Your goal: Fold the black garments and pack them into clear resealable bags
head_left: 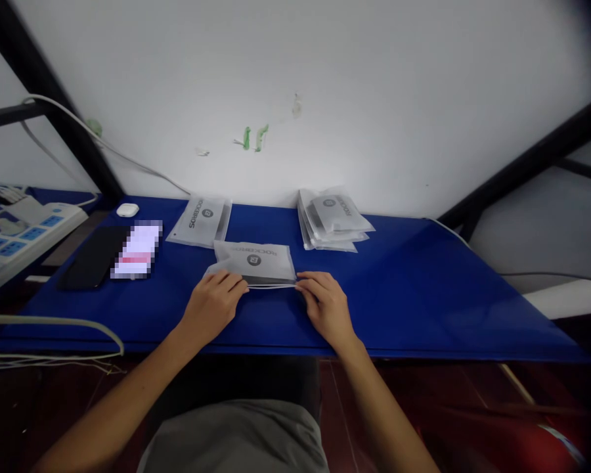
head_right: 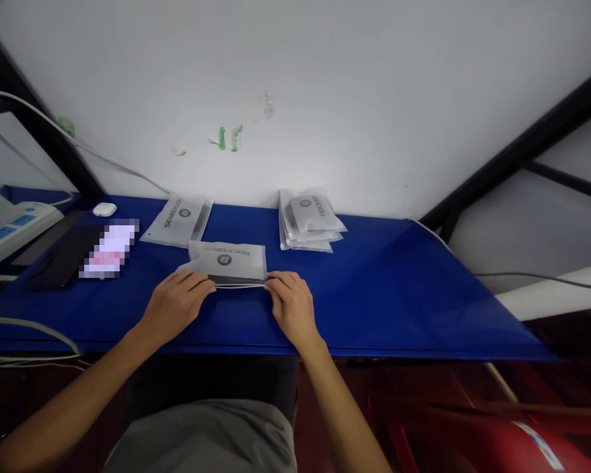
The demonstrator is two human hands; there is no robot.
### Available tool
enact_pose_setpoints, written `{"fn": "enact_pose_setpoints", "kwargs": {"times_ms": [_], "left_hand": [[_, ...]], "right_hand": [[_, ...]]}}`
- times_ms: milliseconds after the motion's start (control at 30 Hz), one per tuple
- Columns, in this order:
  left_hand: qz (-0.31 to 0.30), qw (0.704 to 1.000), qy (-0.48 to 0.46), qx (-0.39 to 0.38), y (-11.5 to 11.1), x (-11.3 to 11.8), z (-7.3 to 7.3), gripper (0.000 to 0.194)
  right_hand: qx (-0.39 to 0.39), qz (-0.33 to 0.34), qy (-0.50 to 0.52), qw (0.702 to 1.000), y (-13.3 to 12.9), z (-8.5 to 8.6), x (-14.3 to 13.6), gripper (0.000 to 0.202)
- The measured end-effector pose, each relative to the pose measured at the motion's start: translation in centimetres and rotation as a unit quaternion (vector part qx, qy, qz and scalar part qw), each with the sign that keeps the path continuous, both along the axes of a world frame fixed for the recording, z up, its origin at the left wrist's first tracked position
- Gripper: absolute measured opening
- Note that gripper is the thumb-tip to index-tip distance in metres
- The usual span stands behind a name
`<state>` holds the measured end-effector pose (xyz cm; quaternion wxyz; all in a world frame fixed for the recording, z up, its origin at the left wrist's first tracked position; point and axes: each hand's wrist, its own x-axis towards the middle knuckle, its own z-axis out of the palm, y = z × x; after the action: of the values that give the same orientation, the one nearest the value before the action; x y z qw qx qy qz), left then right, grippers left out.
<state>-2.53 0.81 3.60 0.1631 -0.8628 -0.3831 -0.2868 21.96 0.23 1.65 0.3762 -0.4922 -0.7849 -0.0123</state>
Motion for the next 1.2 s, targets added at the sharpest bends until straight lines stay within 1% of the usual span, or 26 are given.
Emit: {"fn": "enact_pose_setpoints", "kwargs": {"times_ms": [200, 600, 700, 833, 933, 1000, 1067, 1200], "left_hand": [[0.017, 1.000, -0.009, -0.003, -0.7, -0.8, 0.1, 0.014], [0.033, 0.999, -0.016, 0.007, -0.9, -1.0, 0.6, 0.017], [0.039, 0.999, -0.024, 0.006, -0.9, -1.4, 0.6, 0.018], [0.051, 0.998, -0.027, 0.019, -1.0, -2.2, 0.5, 0.013], [0.072, 0.997, -0.032, 0.019, -1.0, -3.0, 0.2, 0.011], [0.086, 0.996, -0.036, 0.009, -1.0, -3.7, 0.0, 0.011], [0.086, 0.995, -0.046, -0.014, -1.0, -4.4, -0.4, 0.013], [0.046, 0.990, -0.089, -0.098, -1.4, -5.0, -1.1, 0.016]], "right_hand": [[0.015, -0.006, -0.017, 1.000, 0.0, 0.1, -0.4, 0.019], [0.006, -0.022, -0.021, 1.000, 0.0, 0.3, -0.3, 0.022], [0.005, -0.027, -0.020, 0.999, 0.1, 0.4, -0.3, 0.022], [0.007, -0.034, -0.025, 0.999, 0.1, 0.3, -0.2, 0.021], [0.011, -0.045, -0.022, 0.999, 0.2, 0.2, 0.1, 0.020], [0.014, -0.053, -0.014, 0.998, 0.3, 0.1, 0.3, 0.019], [0.012, -0.054, -0.008, 0.998, 0.3, 0.0, 0.5, 0.018], [0.001, -0.049, -0.007, 0.999, 0.2, -0.2, 0.4, 0.017]]}}
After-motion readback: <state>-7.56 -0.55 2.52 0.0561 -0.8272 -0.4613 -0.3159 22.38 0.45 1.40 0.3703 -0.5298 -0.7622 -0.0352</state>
